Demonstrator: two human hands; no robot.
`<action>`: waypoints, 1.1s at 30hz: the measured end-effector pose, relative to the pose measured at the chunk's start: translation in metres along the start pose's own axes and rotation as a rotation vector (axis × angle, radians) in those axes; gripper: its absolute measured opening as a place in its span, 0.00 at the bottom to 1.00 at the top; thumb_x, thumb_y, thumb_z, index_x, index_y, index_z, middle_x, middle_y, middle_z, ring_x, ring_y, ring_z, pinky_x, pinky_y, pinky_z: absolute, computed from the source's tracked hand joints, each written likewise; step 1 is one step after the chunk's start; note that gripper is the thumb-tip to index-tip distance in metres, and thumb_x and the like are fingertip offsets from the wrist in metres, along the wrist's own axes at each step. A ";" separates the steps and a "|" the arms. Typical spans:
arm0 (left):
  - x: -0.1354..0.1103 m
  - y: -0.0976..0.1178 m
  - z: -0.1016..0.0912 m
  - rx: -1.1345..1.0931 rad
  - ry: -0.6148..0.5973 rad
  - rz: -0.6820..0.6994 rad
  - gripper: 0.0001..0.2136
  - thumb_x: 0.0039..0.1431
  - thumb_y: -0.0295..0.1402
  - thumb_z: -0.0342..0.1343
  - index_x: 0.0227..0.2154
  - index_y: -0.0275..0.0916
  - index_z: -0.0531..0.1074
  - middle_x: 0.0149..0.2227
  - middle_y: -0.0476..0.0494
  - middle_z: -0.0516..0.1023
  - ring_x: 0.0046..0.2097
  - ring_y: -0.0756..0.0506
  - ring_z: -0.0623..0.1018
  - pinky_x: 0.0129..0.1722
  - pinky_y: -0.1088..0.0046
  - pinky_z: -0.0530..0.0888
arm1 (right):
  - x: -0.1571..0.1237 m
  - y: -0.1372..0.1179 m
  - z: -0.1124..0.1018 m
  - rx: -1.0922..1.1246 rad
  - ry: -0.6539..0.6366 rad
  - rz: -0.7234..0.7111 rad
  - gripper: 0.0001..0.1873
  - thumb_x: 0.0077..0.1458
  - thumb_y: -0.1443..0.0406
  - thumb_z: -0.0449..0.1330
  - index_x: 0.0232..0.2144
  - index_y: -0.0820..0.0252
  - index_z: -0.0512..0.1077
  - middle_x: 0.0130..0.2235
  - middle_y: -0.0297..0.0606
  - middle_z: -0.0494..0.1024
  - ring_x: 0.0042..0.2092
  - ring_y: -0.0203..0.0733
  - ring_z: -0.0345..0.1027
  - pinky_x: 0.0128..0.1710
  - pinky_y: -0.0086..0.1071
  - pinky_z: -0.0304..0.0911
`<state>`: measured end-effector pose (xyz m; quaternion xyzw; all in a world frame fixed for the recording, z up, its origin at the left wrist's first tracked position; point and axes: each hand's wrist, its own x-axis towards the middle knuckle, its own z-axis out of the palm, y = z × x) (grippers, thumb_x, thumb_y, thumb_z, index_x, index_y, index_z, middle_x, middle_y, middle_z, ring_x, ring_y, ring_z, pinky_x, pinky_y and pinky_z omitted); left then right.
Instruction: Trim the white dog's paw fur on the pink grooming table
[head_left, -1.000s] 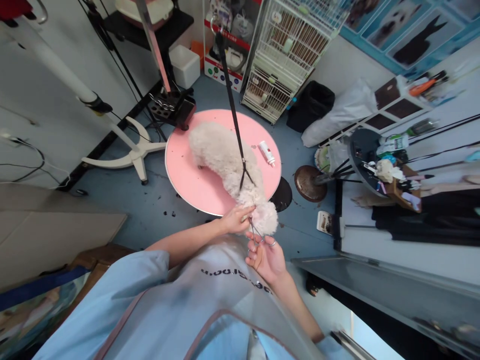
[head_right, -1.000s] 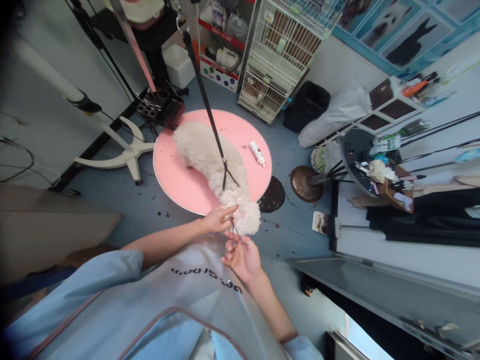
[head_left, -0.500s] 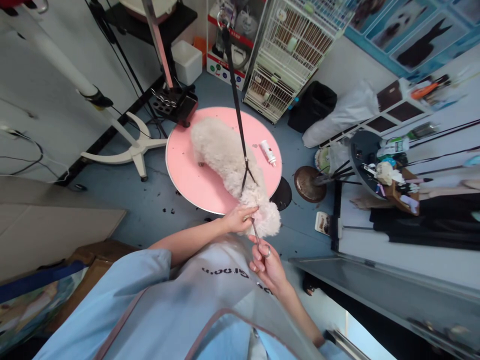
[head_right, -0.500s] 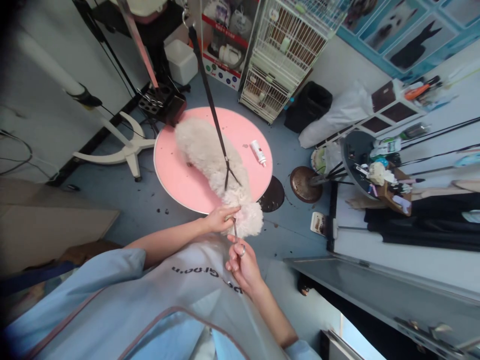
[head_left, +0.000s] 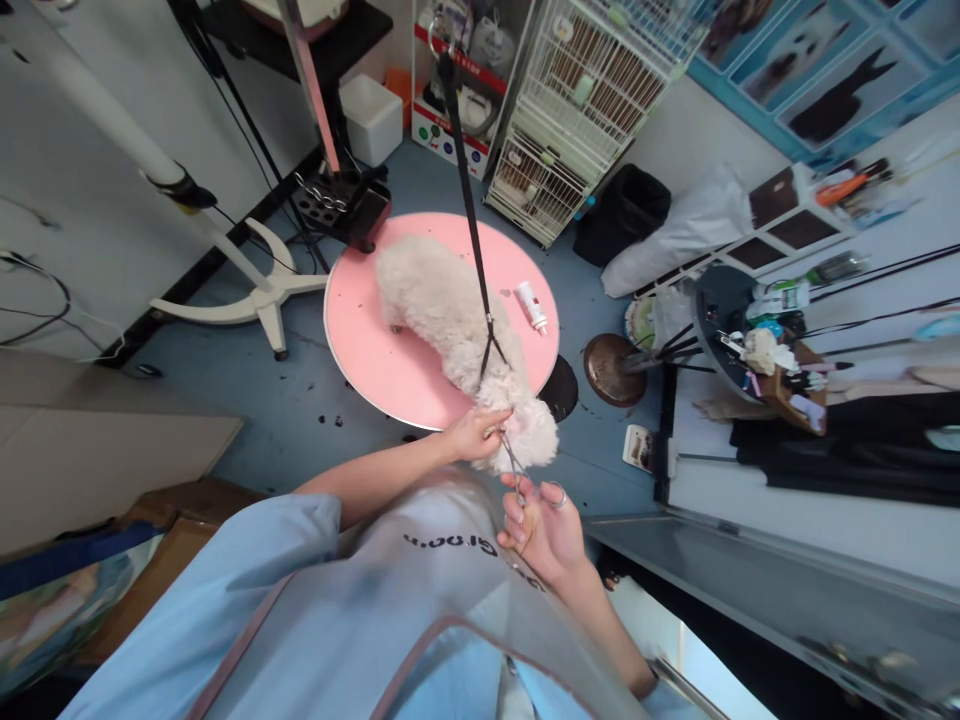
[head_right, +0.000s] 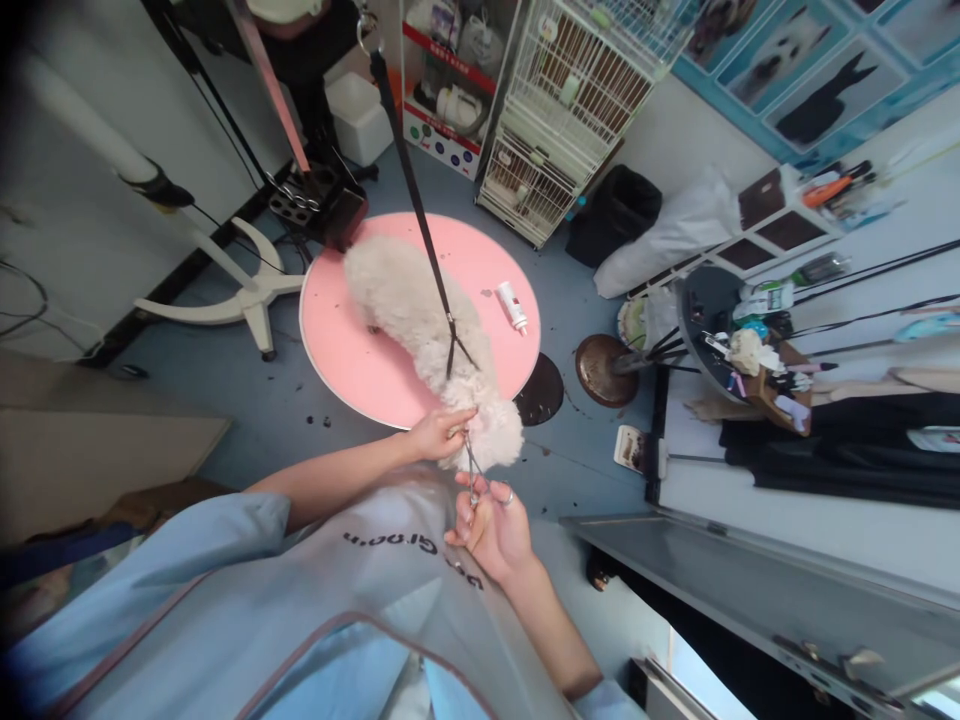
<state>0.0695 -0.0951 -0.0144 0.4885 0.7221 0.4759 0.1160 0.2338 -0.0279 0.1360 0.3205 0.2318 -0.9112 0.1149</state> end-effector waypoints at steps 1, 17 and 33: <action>0.000 0.001 0.001 0.000 0.000 0.008 0.23 0.52 0.27 0.49 0.52 0.31 0.71 0.34 0.41 0.79 0.35 0.46 0.77 0.38 0.68 0.75 | 0.002 -0.003 -0.001 0.010 -0.001 0.018 0.19 0.53 0.55 0.57 0.41 0.61 0.72 0.23 0.28 0.71 0.20 0.32 0.65 0.29 0.34 0.71; 0.006 0.016 0.009 0.023 0.000 -0.050 0.25 0.52 0.30 0.50 0.54 0.33 0.70 0.36 0.40 0.79 0.35 0.45 0.78 0.38 0.69 0.76 | 0.011 -0.012 0.006 -0.192 0.249 -0.077 0.14 0.50 0.62 0.65 0.40 0.60 0.71 0.20 0.21 0.68 0.16 0.26 0.60 0.21 0.25 0.67; 0.014 0.029 0.016 0.024 0.006 -0.062 0.24 0.54 0.32 0.50 0.54 0.31 0.71 0.33 0.38 0.78 0.36 0.43 0.78 0.39 0.66 0.75 | -0.007 -0.020 0.009 -0.327 0.367 -0.089 0.23 0.41 0.57 0.70 0.39 0.60 0.72 0.18 0.17 0.61 0.13 0.20 0.42 0.14 0.20 0.51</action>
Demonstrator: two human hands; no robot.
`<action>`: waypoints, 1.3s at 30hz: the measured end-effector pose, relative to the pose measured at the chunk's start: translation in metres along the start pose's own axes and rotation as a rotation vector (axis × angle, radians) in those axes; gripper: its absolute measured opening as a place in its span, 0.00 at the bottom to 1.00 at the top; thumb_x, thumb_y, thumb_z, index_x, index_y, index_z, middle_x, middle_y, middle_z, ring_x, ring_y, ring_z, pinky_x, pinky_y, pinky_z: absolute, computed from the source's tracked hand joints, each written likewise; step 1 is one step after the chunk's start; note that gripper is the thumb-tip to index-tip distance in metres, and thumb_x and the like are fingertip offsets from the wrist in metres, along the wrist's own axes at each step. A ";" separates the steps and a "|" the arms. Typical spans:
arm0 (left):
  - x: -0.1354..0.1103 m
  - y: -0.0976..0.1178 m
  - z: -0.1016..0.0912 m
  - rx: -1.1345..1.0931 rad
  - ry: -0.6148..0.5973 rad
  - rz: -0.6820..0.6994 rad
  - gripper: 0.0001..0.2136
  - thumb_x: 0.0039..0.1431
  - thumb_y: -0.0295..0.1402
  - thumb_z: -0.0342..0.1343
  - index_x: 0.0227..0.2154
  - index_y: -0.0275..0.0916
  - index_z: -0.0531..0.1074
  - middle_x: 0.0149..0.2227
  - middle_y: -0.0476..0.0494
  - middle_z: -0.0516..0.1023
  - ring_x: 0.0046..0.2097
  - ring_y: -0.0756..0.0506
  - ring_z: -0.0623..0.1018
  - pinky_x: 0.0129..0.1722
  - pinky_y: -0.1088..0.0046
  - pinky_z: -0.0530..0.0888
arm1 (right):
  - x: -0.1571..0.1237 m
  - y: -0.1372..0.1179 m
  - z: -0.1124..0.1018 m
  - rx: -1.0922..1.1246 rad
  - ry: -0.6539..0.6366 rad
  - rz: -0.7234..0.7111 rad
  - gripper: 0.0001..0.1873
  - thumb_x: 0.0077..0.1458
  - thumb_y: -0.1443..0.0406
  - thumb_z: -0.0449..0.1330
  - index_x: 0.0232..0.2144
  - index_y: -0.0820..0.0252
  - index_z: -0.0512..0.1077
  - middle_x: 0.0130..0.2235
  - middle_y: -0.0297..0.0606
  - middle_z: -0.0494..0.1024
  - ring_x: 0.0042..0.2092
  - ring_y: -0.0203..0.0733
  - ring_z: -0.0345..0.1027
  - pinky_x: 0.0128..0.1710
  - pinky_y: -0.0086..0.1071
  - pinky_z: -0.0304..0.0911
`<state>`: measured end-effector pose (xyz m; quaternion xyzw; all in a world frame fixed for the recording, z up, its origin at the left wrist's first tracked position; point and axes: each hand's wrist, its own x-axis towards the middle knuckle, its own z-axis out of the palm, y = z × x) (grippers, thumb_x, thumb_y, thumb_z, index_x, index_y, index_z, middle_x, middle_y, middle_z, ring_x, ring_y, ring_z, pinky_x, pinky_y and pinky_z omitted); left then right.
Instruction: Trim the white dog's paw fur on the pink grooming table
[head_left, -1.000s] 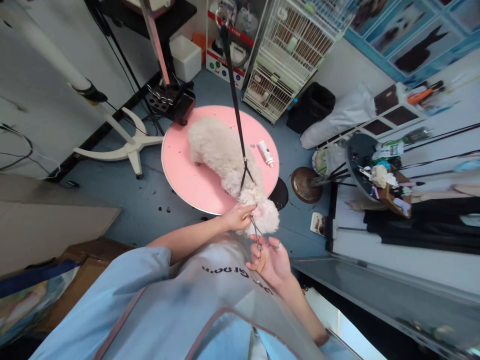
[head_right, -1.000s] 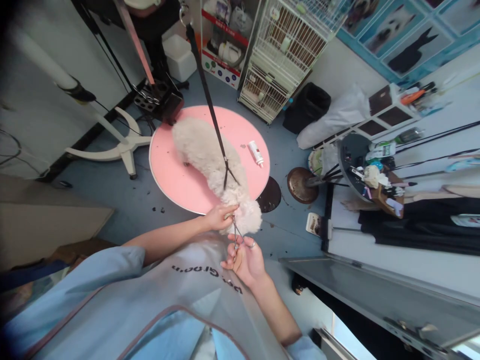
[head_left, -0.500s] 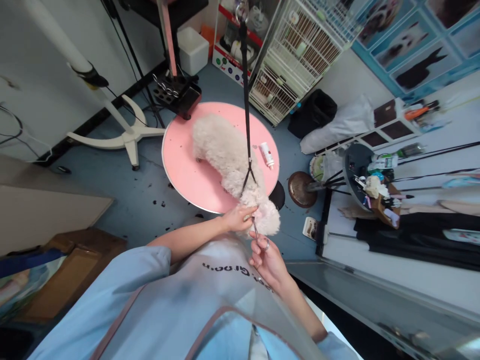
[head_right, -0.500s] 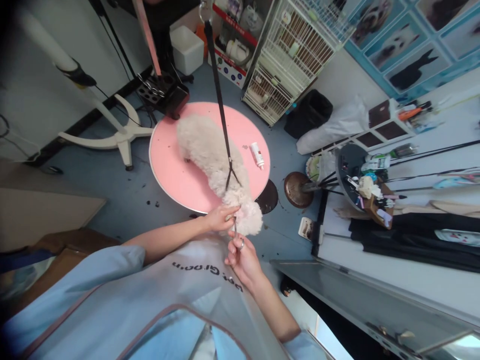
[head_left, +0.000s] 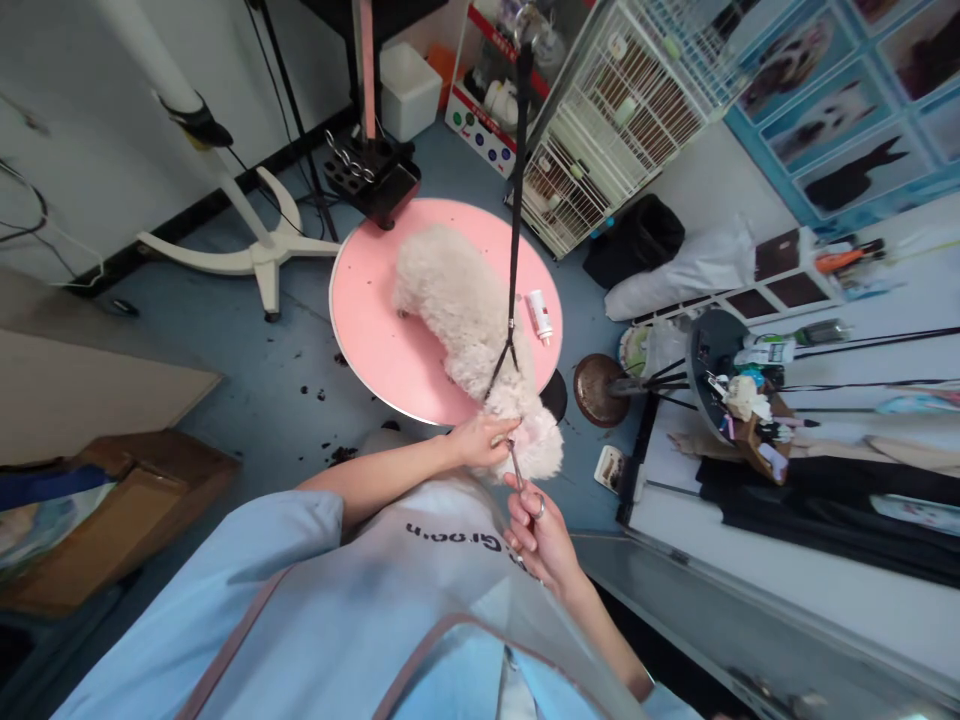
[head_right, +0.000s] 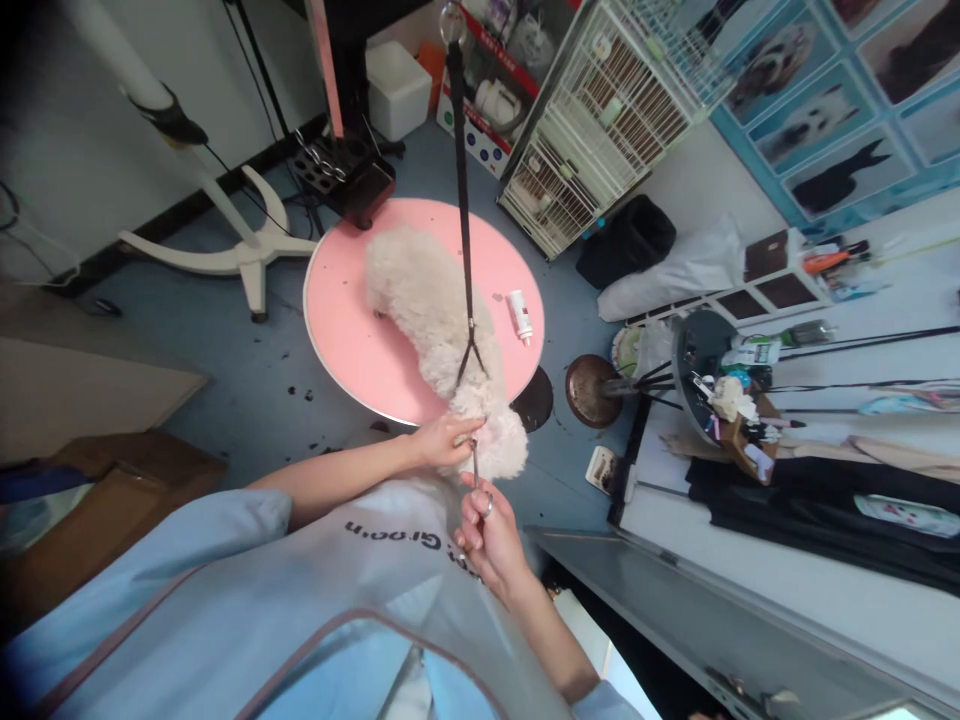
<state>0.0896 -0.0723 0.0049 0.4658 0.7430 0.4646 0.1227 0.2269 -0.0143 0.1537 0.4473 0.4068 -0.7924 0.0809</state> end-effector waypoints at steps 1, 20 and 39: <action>0.000 0.000 0.001 0.000 -0.002 -0.008 0.24 0.54 0.32 0.50 0.54 0.31 0.71 0.34 0.38 0.78 0.36 0.43 0.78 0.39 0.66 0.75 | -0.001 -0.001 -0.001 -0.005 -0.009 0.002 0.23 0.41 0.57 0.70 0.39 0.60 0.72 0.18 0.17 0.61 0.13 0.20 0.42 0.14 0.20 0.51; 0.015 0.016 -0.008 -0.003 -0.028 -0.069 0.23 0.54 0.31 0.50 0.54 0.34 0.70 0.34 0.39 0.79 0.38 0.41 0.78 0.39 0.66 0.74 | 0.003 -0.026 -0.021 -0.066 -0.130 0.035 0.18 0.48 0.60 0.67 0.42 0.59 0.72 0.20 0.19 0.61 0.14 0.21 0.45 0.16 0.22 0.57; 0.029 0.036 -0.025 0.062 -0.071 -0.115 0.15 0.56 0.32 0.49 0.45 0.38 0.72 0.33 0.43 0.78 0.36 0.43 0.78 0.36 0.71 0.71 | 0.002 -0.060 -0.046 -0.181 -0.274 0.097 0.18 0.50 0.59 0.65 0.44 0.58 0.72 0.21 0.20 0.62 0.14 0.22 0.44 0.17 0.23 0.57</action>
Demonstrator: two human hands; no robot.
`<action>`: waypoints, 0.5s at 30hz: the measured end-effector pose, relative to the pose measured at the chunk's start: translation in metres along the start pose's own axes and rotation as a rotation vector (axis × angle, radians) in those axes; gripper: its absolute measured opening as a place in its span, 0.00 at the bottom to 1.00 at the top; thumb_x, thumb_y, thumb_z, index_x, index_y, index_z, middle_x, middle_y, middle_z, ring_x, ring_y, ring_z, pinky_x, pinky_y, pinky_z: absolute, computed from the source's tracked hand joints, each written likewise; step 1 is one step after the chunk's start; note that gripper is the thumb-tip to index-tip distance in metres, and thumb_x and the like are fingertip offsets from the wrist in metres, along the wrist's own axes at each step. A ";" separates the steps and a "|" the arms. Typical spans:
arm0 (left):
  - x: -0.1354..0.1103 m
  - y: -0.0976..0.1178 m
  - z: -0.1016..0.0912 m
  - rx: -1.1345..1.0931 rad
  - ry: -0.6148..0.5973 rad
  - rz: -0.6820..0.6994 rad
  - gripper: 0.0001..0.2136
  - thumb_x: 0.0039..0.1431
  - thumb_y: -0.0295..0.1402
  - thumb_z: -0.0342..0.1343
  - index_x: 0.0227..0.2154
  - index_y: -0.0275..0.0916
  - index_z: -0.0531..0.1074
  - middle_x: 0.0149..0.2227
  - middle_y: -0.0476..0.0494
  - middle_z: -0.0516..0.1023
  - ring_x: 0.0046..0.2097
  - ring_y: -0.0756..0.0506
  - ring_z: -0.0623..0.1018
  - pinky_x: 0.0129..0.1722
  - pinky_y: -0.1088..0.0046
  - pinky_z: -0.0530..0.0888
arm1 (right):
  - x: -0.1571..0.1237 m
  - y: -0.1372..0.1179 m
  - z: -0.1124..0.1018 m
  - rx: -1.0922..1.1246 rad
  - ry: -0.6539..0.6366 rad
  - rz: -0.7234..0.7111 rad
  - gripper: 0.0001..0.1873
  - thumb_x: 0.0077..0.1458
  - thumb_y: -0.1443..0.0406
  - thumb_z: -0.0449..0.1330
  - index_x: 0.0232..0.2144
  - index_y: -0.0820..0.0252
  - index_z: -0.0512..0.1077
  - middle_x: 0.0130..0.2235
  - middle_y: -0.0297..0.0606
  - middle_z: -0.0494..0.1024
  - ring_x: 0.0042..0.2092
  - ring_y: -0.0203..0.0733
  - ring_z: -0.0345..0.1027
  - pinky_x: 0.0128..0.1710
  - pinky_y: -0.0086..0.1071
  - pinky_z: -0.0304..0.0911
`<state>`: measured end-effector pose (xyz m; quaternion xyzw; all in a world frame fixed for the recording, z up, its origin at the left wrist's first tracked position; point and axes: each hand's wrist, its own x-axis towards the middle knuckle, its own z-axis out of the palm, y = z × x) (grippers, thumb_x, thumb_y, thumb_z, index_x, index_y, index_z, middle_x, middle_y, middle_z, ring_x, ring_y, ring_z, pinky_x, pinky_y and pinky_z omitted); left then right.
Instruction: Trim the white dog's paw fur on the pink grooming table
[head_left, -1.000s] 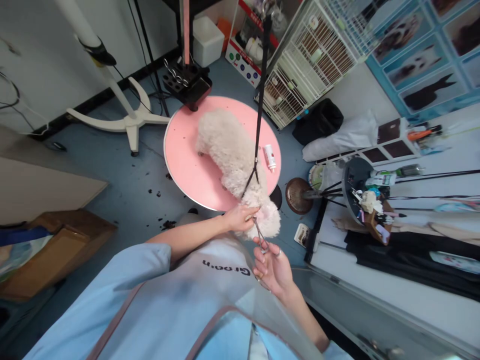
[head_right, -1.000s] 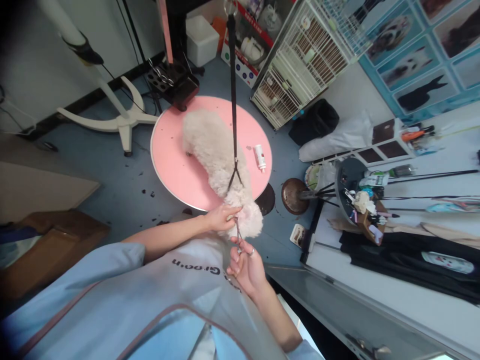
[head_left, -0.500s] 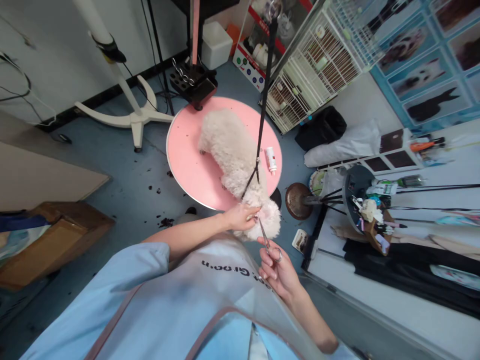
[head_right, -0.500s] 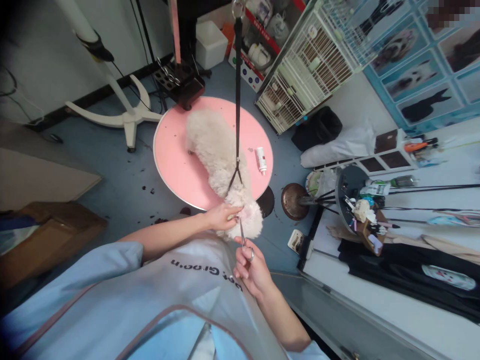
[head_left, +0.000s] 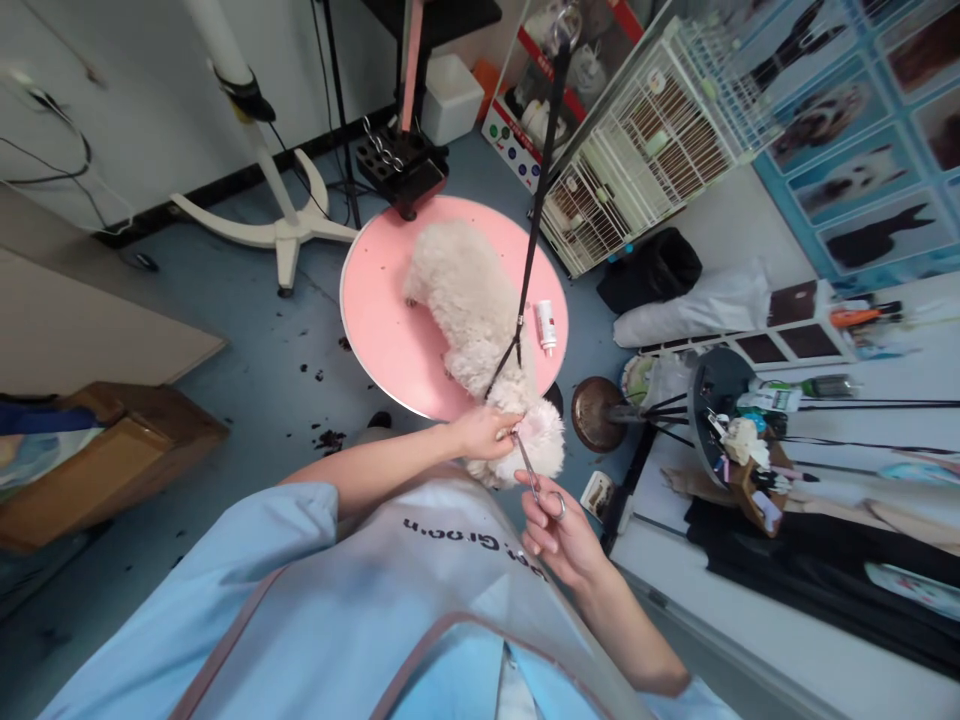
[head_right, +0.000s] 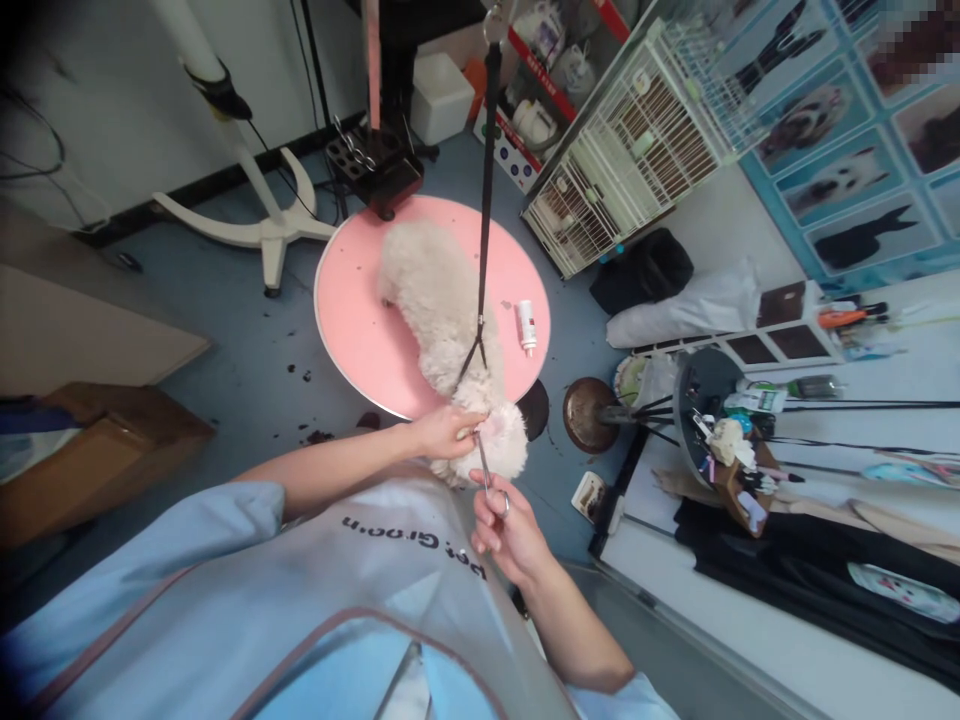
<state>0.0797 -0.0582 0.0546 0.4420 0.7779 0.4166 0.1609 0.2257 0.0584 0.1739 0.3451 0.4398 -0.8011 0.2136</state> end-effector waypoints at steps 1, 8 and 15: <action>0.000 0.000 0.000 0.004 -0.001 -0.004 0.15 0.56 0.32 0.49 0.45 0.38 0.73 0.33 0.43 0.78 0.36 0.43 0.78 0.36 0.71 0.71 | -0.002 -0.002 -0.001 0.004 -0.018 -0.009 0.18 0.51 0.59 0.65 0.45 0.58 0.72 0.20 0.20 0.62 0.14 0.22 0.43 0.16 0.23 0.57; 0.002 0.002 -0.001 -0.020 0.009 -0.007 0.11 0.57 0.33 0.49 0.40 0.39 0.73 0.31 0.44 0.78 0.36 0.44 0.78 0.36 0.71 0.71 | 0.005 -0.013 -0.009 0.067 -0.118 0.139 0.17 0.53 0.54 0.60 0.42 0.57 0.72 0.22 0.24 0.66 0.16 0.26 0.52 0.20 0.27 0.63; 0.003 -0.002 0.004 -0.133 0.043 -0.053 0.16 0.55 0.31 0.52 0.47 0.39 0.74 0.32 0.44 0.77 0.38 0.44 0.77 0.41 0.70 0.72 | 0.002 -0.008 -0.009 -0.043 -0.086 0.006 0.19 0.51 0.59 0.65 0.45 0.57 0.71 0.22 0.21 0.62 0.14 0.21 0.44 0.17 0.23 0.56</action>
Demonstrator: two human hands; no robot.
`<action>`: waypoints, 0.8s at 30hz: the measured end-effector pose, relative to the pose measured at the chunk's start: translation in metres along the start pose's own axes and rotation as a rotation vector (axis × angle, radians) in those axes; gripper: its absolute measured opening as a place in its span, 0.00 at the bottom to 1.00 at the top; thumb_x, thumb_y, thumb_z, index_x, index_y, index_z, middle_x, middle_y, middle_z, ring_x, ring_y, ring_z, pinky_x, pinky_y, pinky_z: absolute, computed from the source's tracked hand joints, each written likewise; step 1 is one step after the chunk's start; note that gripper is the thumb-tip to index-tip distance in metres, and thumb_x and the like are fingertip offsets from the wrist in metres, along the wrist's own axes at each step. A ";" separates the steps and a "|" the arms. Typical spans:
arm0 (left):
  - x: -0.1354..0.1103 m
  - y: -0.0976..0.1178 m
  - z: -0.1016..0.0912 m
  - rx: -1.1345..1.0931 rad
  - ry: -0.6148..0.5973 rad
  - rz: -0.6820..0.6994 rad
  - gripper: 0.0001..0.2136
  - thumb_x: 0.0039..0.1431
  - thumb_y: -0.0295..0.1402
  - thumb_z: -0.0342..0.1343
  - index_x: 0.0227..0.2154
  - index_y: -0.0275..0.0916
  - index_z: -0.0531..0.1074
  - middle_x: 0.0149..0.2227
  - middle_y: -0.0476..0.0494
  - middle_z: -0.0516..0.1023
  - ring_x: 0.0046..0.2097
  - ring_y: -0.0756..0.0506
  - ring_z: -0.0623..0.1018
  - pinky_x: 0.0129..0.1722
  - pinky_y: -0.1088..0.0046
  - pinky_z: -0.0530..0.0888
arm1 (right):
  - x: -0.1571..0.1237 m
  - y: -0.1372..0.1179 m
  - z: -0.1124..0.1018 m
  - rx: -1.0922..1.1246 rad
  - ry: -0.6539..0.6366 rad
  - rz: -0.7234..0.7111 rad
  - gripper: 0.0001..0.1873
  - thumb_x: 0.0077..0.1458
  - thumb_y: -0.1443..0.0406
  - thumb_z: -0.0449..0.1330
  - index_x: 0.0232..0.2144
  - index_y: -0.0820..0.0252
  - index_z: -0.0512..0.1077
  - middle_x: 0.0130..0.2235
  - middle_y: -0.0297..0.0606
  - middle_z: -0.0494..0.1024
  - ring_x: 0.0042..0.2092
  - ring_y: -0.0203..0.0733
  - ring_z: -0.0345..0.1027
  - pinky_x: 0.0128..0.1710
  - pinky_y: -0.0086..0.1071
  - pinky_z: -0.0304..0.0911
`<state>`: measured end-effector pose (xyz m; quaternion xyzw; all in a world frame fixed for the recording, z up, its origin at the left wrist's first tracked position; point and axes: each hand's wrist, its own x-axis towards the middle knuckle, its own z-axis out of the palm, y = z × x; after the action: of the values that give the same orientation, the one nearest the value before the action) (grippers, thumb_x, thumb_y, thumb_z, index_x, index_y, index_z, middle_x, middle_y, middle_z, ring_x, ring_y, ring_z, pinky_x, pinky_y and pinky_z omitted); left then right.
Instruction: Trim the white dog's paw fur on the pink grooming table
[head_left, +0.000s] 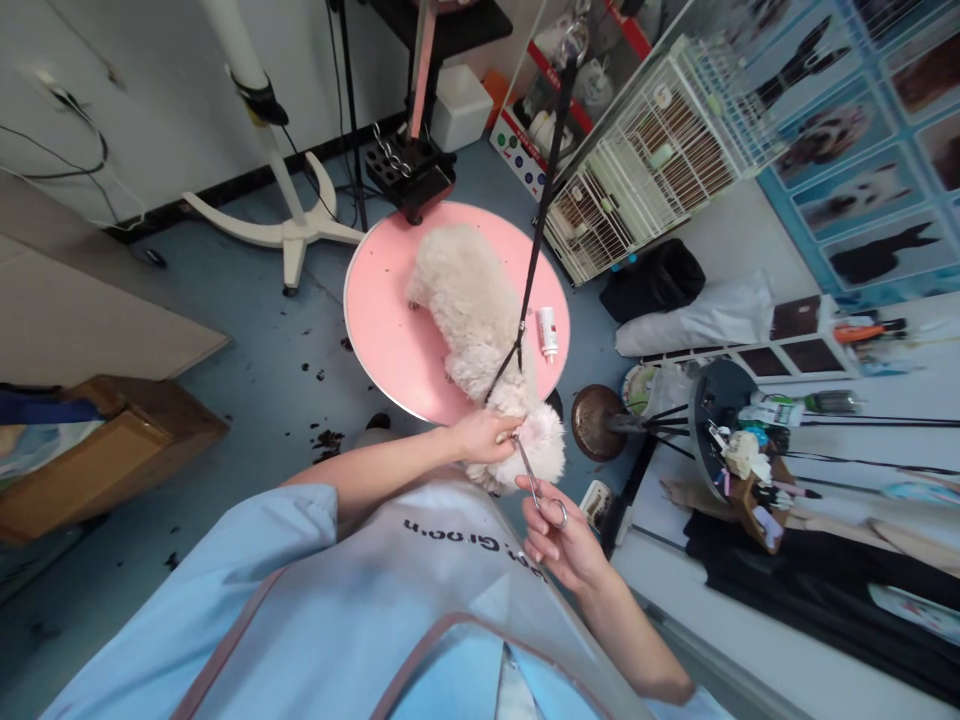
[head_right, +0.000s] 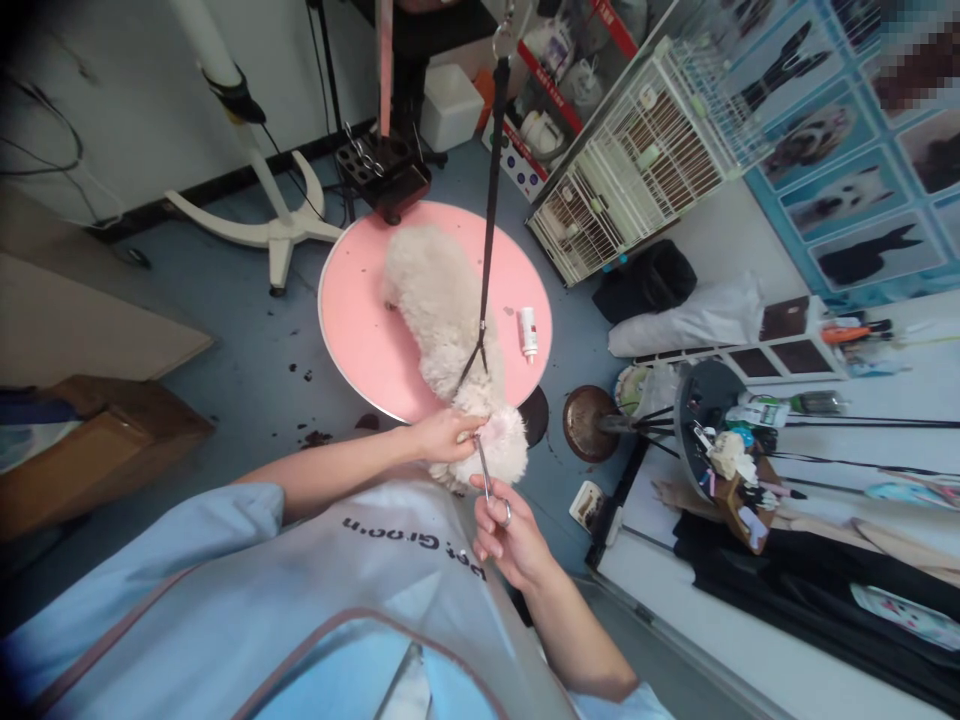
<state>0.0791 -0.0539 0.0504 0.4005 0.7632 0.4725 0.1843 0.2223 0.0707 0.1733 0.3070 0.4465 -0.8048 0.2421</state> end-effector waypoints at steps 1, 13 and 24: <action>-0.002 0.001 0.000 -0.031 0.023 -0.013 0.18 0.54 0.31 0.52 0.49 0.39 0.73 0.33 0.44 0.76 0.39 0.44 0.77 0.42 0.69 0.72 | -0.001 -0.001 -0.002 0.009 -0.050 -0.016 0.21 0.51 0.58 0.65 0.46 0.57 0.70 0.22 0.21 0.62 0.14 0.21 0.43 0.17 0.22 0.56; -0.030 0.043 -0.022 -0.936 0.310 -0.207 0.13 0.51 0.43 0.62 0.25 0.35 0.77 0.32 0.43 0.77 0.36 0.46 0.76 0.41 0.68 0.73 | 0.032 0.003 -0.019 0.108 -0.521 -0.072 0.29 0.45 0.51 0.63 0.47 0.63 0.69 0.24 0.26 0.67 0.15 0.24 0.51 0.22 0.27 0.58; -0.025 0.037 -0.021 -0.884 0.469 -0.359 0.17 0.55 0.46 0.56 0.33 0.36 0.77 0.35 0.41 0.80 0.38 0.45 0.77 0.45 0.66 0.73 | 0.042 -0.003 -0.041 0.067 -0.590 -0.068 0.32 0.43 0.50 0.64 0.47 0.64 0.69 0.25 0.27 0.68 0.17 0.25 0.53 0.24 0.27 0.56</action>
<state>0.0967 -0.0771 0.0900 0.0313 0.5685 0.7869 0.2378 0.2025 0.1030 0.1285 0.0525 0.3403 -0.8812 0.3239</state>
